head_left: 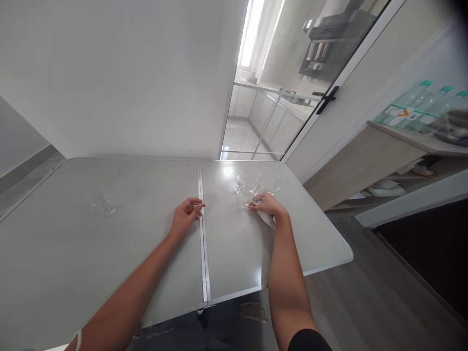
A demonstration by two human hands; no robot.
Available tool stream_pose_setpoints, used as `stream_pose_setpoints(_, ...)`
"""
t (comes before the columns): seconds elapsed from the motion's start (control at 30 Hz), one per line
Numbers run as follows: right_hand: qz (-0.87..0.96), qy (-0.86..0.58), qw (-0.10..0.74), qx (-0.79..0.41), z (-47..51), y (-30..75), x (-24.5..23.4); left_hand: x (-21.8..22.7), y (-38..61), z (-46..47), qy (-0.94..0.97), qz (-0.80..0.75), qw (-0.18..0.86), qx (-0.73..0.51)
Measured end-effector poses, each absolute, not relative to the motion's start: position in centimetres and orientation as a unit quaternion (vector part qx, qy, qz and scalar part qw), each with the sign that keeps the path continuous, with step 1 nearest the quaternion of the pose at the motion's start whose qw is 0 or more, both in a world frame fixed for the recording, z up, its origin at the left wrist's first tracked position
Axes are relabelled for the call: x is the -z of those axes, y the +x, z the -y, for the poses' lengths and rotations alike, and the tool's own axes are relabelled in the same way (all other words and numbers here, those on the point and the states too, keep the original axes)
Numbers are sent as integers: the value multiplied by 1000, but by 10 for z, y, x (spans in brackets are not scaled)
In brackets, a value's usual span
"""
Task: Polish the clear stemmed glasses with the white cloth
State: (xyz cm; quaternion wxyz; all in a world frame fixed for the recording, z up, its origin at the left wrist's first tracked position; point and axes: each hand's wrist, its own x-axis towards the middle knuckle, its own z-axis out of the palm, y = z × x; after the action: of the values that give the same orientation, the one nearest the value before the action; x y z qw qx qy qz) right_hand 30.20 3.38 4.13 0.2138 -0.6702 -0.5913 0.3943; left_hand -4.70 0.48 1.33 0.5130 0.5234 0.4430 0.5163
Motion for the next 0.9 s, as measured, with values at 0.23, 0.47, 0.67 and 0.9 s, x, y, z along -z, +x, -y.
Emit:
stream_pose_setpoints(0.23, 631, -666, 142, -372, -27, 317, -52, -7, -52, -3, 556, -449, 474, -514)
stream_pose_setpoints(0.47, 670, -546, -52, -500, -13, 306, -70, -14, -59, 0, 582, -497, 331, -552)
stream_pose_setpoints(0.67, 767, -239, -84, -590, -6, 210, -82, -40, -116, 6, 496, -580, 112, -637)
stream_pose_setpoints(0.9, 693, -289, 218, -623, -3, 143, -39, -56, -207, 2, 223, -685, -152, -677)
